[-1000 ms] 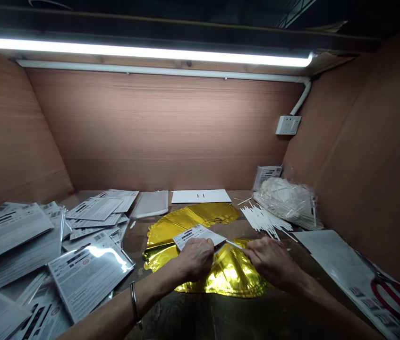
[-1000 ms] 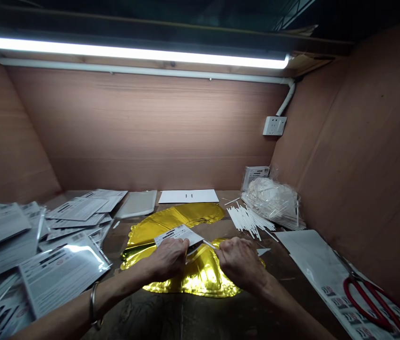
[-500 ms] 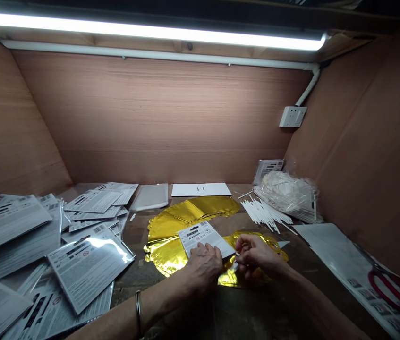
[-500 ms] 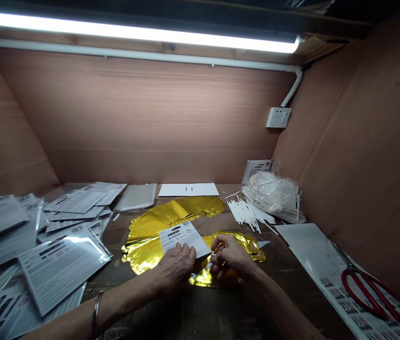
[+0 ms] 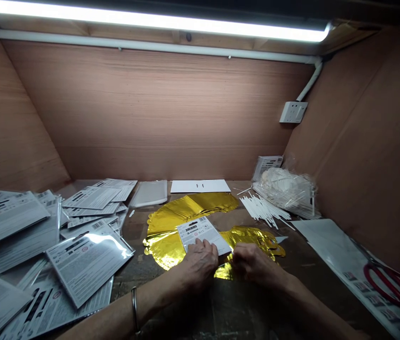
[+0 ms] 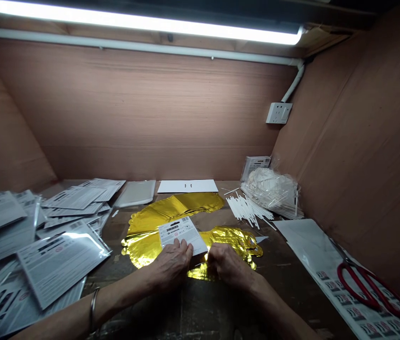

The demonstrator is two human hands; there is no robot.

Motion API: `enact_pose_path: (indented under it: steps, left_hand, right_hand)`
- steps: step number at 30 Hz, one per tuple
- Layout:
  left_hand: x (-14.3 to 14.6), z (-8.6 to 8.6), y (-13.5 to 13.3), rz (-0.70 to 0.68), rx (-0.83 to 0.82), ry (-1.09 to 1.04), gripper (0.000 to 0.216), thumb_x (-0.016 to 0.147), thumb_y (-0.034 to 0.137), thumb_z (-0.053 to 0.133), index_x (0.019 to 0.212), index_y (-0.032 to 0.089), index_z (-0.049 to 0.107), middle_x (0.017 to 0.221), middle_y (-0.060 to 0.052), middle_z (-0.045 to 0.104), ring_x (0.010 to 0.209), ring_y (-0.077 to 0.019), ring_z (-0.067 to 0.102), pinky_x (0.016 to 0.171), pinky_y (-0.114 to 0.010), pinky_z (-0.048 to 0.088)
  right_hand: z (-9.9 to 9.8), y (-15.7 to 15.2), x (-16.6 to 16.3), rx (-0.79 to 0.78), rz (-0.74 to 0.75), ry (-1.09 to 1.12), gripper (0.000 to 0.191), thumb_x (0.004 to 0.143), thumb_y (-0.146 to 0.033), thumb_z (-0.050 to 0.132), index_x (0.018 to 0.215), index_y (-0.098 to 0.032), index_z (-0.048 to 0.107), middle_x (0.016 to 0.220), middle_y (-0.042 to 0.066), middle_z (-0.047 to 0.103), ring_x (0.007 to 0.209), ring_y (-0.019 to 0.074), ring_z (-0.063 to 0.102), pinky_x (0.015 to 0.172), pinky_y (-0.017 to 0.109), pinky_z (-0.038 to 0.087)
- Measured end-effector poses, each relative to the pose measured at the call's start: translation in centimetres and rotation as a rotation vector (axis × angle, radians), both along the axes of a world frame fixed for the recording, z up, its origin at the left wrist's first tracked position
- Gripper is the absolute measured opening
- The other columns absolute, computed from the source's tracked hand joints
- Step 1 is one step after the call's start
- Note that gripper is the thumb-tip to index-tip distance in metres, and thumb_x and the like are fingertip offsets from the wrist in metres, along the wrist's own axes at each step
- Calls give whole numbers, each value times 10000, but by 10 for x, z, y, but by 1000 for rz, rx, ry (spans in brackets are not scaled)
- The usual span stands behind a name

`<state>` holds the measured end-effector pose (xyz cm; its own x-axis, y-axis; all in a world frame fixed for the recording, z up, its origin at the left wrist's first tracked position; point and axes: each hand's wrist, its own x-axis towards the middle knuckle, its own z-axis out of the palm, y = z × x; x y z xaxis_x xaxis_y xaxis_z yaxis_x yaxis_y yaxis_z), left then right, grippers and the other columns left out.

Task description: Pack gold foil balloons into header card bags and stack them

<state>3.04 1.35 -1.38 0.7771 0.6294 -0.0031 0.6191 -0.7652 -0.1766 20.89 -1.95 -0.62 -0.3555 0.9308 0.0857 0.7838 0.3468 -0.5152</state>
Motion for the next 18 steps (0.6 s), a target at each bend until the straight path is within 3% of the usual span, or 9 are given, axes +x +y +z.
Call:
enact_pose_path:
  steps: [4, 7, 9, 12, 15, 18]
  left_hand:
    - [-4, 6, -1, -10, -14, -75, 241, 741, 305, 369, 874, 131, 470, 818, -115, 515, 776, -267, 489, 590, -380, 429]
    - [-1, 8, 4, 25, -74, -233, 358, 816, 399, 228, 896, 154, 476, 879, -95, 538, 854, -243, 487, 707, -385, 411]
    - [3, 3, 11, 79, -59, -341, 397, 830, 404, 194, 1026, 152, 430, 1055, -113, 491, 1028, -260, 399, 826, -419, 341]
    - [11, -15, 22, 89, -55, -375, 482, 829, 431, 175, 1193, 138, 290, 1264, -134, 309, 1188, -281, 179, 928, -487, 169]
    - [15, -30, 29, 52, -106, -328, 541, 823, 465, 134, 1220, 119, 257, 1299, -143, 251, 1209, -275, 122, 944, -500, 93]
    - [16, -33, 30, 41, -107, -317, 555, 818, 478, 124, 1217, 118, 266, 1302, -143, 244, 1212, -274, 108, 943, -501, 80]
  right_hand:
    - [-7, -6, -3, 135, 29, -165, 224, 673, -7, 332, 677, -143, 509, 678, 47, 514, 578, 137, 422, 523, 256, 307]
    - [-15, -9, -4, 209, 21, -252, 215, 693, -14, 319, 691, -140, 494, 698, 65, 507, 609, 156, 419, 545, 274, 306]
    - [-19, -10, -5, 244, 0, -289, 210, 702, -21, 317, 691, -139, 491, 703, 70, 503, 619, 164, 418, 549, 281, 303]
    - [-21, -12, -8, 274, -52, -313, 212, 729, -30, 304, 705, -130, 489, 729, 81, 497, 649, 169, 426, 565, 280, 311]
    - [-21, -14, -11, 310, -98, -307, 187, 738, -35, 328, 705, -130, 486, 780, 83, 493, 702, 166, 431, 604, 267, 321]
    - [-20, -17, -11, 372, -100, -326, 175, 730, -35, 351, 701, -142, 487, 810, 74, 494, 711, 163, 417, 628, 269, 313]
